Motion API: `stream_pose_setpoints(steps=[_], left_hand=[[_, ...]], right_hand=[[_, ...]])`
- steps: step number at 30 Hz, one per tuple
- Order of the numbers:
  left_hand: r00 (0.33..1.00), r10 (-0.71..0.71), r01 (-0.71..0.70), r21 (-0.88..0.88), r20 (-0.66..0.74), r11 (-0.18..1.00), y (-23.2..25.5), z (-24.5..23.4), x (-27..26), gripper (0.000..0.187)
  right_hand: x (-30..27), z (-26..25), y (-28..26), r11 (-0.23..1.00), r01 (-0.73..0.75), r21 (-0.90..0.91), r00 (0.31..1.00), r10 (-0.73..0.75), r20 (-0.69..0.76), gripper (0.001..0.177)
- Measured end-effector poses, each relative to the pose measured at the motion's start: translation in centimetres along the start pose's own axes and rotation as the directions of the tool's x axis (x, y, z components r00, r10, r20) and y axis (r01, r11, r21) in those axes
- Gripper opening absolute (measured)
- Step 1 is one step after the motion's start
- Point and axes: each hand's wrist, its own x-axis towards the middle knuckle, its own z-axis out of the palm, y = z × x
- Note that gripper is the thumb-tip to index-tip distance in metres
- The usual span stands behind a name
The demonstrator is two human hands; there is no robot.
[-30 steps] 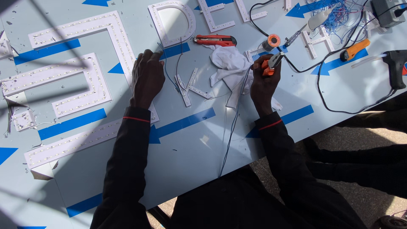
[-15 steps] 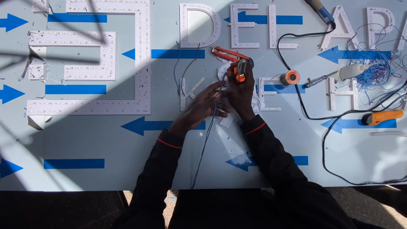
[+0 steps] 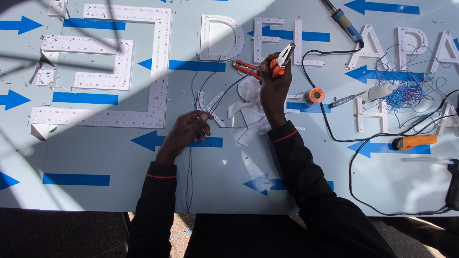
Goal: The person strips the insulation from multiple wires using wire strippers. They repeatedly hold the wire, position the tool, and pull to remove the outer layer, then place the stripped wire on the table.
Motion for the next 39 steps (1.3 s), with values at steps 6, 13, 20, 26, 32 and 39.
stream_pose_setpoints(steps=[6,13,20,26,32,39], left_hand=[[0.979,0.038,0.062,-0.472,0.198,0.879,-0.5,-0.5,3.6,0.058],[0.957,0.291,-0.291,0.003,0.018,0.957,-1.8,-2.3,4.4,0.032],[0.927,0.368,-0.329,0.311,-0.075,0.891,-3.5,-4.5,2.5,0.022],[0.964,0.16,-0.099,0.276,-0.212,0.956,-3.0,-3.4,1.2,0.019],[0.996,0.054,-0.068,-0.188,-0.077,0.98,-2.7,-5.3,0.9,0.025],[0.991,-0.129,0.127,0.064,0.022,0.99,-2.9,-4.4,1.2,0.026]], right_hand=[[0.3,2.5,-2.3,0.997,0.073,0.028,0.997,-0.074,0.022,0.025],[-0.1,4.2,-3.0,0.979,0.169,-0.116,0.985,-0.165,0.04,0.03],[-1.6,6.2,0.4,0.996,0.03,-0.088,0.998,-0.026,0.05,0.031],[-2.2,5.7,1.7,0.98,-0.092,-0.175,0.994,0.101,0.046,0.029],[-0.9,4.3,0.8,0.922,-0.335,-0.196,0.925,0.361,0.119,0.03],[-0.4,3.6,1.9,0.956,-0.26,-0.138,0.953,0.277,0.125,0.033]])
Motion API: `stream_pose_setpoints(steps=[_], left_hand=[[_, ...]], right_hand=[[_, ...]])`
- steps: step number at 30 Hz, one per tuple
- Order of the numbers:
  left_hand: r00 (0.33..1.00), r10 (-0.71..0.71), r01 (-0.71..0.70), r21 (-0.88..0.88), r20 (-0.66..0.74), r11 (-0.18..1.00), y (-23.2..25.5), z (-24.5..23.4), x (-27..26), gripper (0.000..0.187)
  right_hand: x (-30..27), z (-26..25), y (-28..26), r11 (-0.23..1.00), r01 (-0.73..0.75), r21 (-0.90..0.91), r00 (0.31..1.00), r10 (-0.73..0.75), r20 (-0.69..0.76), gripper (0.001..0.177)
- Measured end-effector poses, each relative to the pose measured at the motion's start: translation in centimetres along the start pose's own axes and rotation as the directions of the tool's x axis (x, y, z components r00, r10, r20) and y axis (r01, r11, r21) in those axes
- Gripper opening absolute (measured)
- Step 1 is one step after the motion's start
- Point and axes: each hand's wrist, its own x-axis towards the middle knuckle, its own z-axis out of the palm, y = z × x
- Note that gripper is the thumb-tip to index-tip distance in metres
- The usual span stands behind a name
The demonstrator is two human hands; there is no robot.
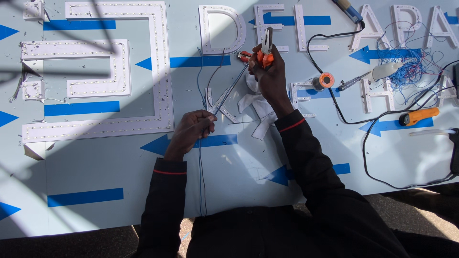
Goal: The person strips the insulation from multiple wires using wire strippers. They repeatedly hold the wire, position the tool, and pull to remove the outer layer, then place the stripped wire on the table.
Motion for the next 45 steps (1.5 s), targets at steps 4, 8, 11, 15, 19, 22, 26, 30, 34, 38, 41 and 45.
stream_pose_setpoints(steps=[4,8,11,15,19,22,26,30,34,38,41,45], left_hand=[[0.986,0.138,-0.147,-0.084,-0.097,0.986,-0.5,-0.7,-0.2,0.021],[0.947,0.196,-0.294,-0.441,-0.256,0.848,0.2,-2.4,-0.8,0.02],[0.886,0.278,-0.444,-0.506,-0.371,0.739,0.7,-2.6,-0.9,0.02],[0.771,0.434,-0.599,-0.302,-0.466,0.741,2.5,-1.3,-1.3,0.022],[0.735,0.539,-0.646,-0.185,-0.411,0.741,4.1,0.6,-1.5,0.032],[0.747,0.579,-0.64,-0.119,-0.326,0.759,4.7,0.2,-2.0,0.036],[0.804,0.565,-0.587,-0.096,-0.185,0.804,4.9,-0.3,-2.1,0.032],[0.808,0.573,-0.584,-0.065,-0.138,0.809,5.0,-0.2,-2.1,0.033],[0.805,0.583,-0.583,0.034,-0.107,0.811,5.3,0.2,-2.4,0.032],[0.869,0.495,-0.494,0.082,0.013,0.865,5.7,-0.4,-2.7,0.037],[0.894,0.444,-0.448,0.072,0.066,0.891,5.3,-1.1,-2.6,0.041],[0.918,0.386,-0.392,0.072,0.088,0.917,4.8,-1.7,-2.9,0.048]], right_hand=[[-0.3,-0.1,-1.6,0.998,0.01,-0.062,1.0,-0.009,0.012,0.032],[-2.7,-1.0,-2.4,0.996,-0.084,0.007,0.993,0.083,0.079,0.026],[-6.0,-0.4,-3.5,0.996,-0.046,-0.074,0.982,0.058,0.177,0.04],[-10.8,3.3,-6.6,0.839,-0.049,-0.542,0.875,0.298,0.382,0.041],[-11.7,5.7,-6.3,0.86,-0.021,-0.509,0.814,0.31,0.49,0.042],[-11.6,6.1,-6.0,0.915,-0.076,-0.397,0.82,0.284,0.497,0.04],[-11.5,5.7,-5.8,0.94,-0.108,-0.322,0.797,0.276,0.538,0.049],[-11.4,5.4,-5.8,0.946,-0.103,-0.307,0.782,0.268,0.563,0.052],[-11.6,5.3,-7.5,0.961,-0.114,-0.251,0.775,0.244,0.583,0.051],[-11.4,5.3,-7.4,0.976,-0.016,-0.216,0.775,0.148,0.614,0.046],[-11.7,5.3,-7.0,0.981,-0.008,-0.192,0.756,0.132,0.641,0.046],[-11.5,5.1,-6.5,0.984,0.056,-0.172,0.724,0.078,0.685,0.042]])
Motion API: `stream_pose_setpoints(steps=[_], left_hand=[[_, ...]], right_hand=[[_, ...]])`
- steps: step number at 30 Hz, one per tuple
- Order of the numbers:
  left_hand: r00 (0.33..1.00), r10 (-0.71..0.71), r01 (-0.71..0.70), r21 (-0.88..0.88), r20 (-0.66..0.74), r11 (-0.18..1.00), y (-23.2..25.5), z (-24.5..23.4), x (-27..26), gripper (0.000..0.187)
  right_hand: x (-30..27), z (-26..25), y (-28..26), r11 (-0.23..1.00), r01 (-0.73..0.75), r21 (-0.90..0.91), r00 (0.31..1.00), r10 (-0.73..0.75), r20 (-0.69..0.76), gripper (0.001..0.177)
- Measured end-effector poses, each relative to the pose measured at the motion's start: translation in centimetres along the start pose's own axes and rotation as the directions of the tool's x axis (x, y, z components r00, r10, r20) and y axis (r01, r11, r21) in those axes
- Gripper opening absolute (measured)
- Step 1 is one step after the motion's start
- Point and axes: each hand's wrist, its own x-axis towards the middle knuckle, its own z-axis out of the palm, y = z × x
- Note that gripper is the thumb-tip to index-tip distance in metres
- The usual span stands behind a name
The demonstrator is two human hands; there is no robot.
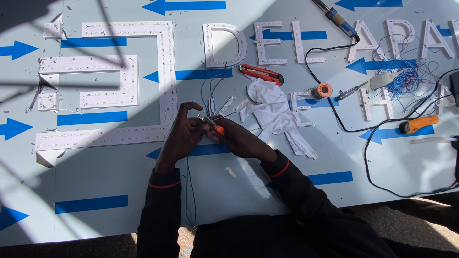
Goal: The person strips the insulation from multiple wires using wire strippers. They repeatedly hold the wire, position the tool, and pull to remove the outer layer, then place the stripped wire on the table.
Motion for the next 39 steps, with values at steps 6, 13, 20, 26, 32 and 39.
stream_pose_setpoints(steps=[6,13,20,26,32,39], left_hand=[[0.999,-0.033,0.03,0.125,0.021,0.992,2.5,0.7,-0.5,0.093],[0.997,-0.075,0.072,0.107,0.022,0.992,1.3,0.6,-1.5,0.103],[1.0,-0.02,0.02,0.005,-0.002,1.0,0.7,1.1,-1.0,0.099],[0.996,-0.044,0.045,0.013,-0.081,0.999,-0.4,3.3,-1.2,0.039],[0.974,0.183,-0.135,0.311,-0.132,0.941,-2.4,3.7,-1.4,0.014],[0.935,0.325,-0.241,0.418,-0.144,0.876,-1.6,4.0,-1.0,0.025]], right_hand=[[-0.6,0.0,0.7,0.995,0.05,-0.091,0.998,-0.046,0.044,0.045],[-1.3,-1.2,-2.3,0.976,0.11,-0.186,0.992,-0.097,0.075,0.039],[-1.0,0.5,2.3,0.961,0.135,-0.24,0.989,-0.147,-0.031,0.039],[-0.7,-0.4,4.0,0.936,0.165,-0.311,0.966,-0.217,-0.142,0.035],[-1.7,1.6,4.0,0.982,0.098,-0.162,0.973,-0.129,-0.191,0.023],[-0.5,0.5,3.4,0.974,0.035,-0.223,0.961,-0.094,-0.262,0.02]])
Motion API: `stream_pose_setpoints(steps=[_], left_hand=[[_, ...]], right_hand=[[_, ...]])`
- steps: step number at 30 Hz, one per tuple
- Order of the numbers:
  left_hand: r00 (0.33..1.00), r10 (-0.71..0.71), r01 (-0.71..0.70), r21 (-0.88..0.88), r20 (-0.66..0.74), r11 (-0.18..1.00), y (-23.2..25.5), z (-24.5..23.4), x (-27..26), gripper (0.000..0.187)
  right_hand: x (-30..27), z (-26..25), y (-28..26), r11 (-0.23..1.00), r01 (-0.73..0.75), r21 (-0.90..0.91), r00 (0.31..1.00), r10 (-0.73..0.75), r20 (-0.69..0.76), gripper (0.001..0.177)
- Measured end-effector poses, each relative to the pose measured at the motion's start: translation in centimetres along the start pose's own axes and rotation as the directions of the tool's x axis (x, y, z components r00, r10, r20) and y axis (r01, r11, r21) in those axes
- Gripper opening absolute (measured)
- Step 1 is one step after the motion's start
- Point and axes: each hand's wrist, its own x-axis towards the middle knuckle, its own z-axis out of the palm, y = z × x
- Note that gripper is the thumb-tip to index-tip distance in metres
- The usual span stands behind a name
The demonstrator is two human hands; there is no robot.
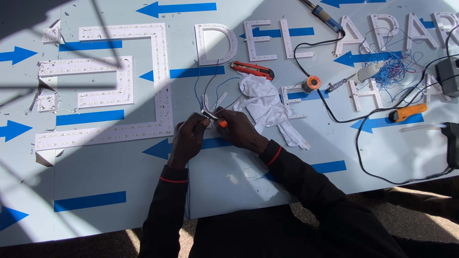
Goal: The person strips the insulation from multiple wires using wire strippers. They repeatedly hold the wire, position the tool, and pull to remove the outer layer, then place the stripped wire on the table.
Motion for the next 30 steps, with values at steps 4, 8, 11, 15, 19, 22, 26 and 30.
stream_pose_setpoints(steps=[4,8,11,15,19,22,26,30], left_hand=[[0.999,0.029,-0.027,-0.073,0.028,0.997,-0.5,0.4,-0.7,0.022],[0.999,0.044,-0.049,-0.178,-0.032,0.983,2.0,1.1,0.6,0.021],[0.998,0.0,-0.009,-0.137,-0.067,0.99,-2.5,-0.3,-0.2,0.023],[0.983,-0.073,0.052,-0.128,-0.166,0.99,-4.9,-4.1,-2.1,0.022],[0.991,-0.022,0.007,-0.112,-0.131,0.994,-2.0,-2.6,-1.7,0.019],[0.984,-0.047,0.008,-0.221,-0.173,0.975,-2.2,-2.7,0.6,0.02],[0.972,-0.17,0.12,-0.282,-0.162,0.952,-3.8,-1.6,-0.9,0.02],[0.97,-0.215,0.164,-0.346,-0.117,0.924,-3.6,-1.0,0.2,0.021]], right_hand=[[-1.6,0.5,-1.1,1.0,-0.012,0.027,1.0,0.012,-0.016,0.017],[0.3,-0.4,-1.2,0.998,-0.005,-0.061,0.999,0.003,-0.037,0.01],[-0.8,1.0,-2.8,0.998,-0.013,0.057,0.998,0.016,-0.062,0.009],[-1.3,-0.4,-2.1,0.991,0.034,0.131,0.992,-0.018,-0.123,0.01],[1.9,-2.4,0.3,0.957,-0.265,-0.118,0.964,0.258,-0.069,0.032],[3.7,-4.2,1.4,0.871,-0.191,-0.454,0.957,0.267,0.111,0.04],[2.1,-4.8,1.1,0.783,-0.072,-0.618,0.956,0.231,0.18,0.05],[1.8,-6.5,0.4,0.768,-0.02,-0.64,0.911,0.278,0.305,0.073]])
